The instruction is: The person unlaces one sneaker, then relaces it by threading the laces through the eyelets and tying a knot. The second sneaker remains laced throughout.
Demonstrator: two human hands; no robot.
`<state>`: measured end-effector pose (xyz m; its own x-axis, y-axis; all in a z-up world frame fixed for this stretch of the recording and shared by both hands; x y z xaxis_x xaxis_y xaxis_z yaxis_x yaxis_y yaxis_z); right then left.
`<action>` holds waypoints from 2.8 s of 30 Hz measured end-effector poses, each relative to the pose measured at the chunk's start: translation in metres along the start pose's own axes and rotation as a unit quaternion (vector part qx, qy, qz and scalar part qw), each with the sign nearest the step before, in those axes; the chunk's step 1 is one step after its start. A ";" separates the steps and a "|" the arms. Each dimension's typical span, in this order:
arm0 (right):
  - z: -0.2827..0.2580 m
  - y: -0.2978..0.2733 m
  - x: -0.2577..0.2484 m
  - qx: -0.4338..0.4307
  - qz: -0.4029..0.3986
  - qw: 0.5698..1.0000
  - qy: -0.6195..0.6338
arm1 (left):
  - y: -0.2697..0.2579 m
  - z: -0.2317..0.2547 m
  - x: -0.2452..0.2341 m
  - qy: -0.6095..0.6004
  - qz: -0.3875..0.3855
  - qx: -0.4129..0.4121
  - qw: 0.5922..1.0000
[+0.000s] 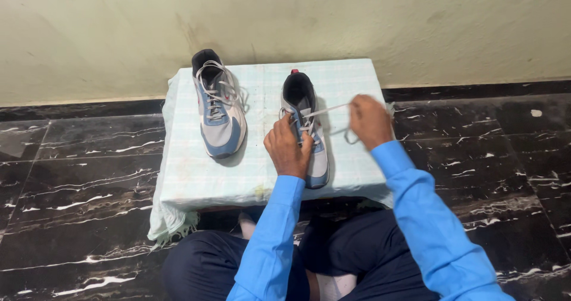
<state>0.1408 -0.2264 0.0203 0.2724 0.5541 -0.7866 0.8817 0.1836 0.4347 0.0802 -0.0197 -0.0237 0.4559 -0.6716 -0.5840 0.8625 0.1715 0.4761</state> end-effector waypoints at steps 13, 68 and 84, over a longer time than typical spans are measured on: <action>-0.049 -0.001 0.041 -0.044 -0.106 0.990 0.086 | 0.001 -0.001 0.002 -0.013 -0.013 -0.014 1.000; -0.089 -0.015 -0.057 -0.106 -0.285 0.937 0.172 | 0.009 0.093 -0.036 -0.167 -0.181 0.183 0.952; -0.019 -0.031 -0.103 0.113 -0.227 0.935 0.250 | 0.014 -0.064 -0.050 -0.391 -0.026 -0.115 0.913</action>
<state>0.0779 -0.2739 0.0964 -0.3140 0.7805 -0.5405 0.9367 0.3476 -0.0424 0.0831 0.0626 -0.0300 0.1953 -0.9767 0.0886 0.9428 0.2119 0.2572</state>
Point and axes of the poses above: each hand's wrist, its own y-axis towards the middle knuckle, its own x-axis out of the palm, z = x × y, the point moved 7 cm from there along y, towards the middle knuckle, and after that the axes turned 8 degrees about -z, right-handed, at the moved point
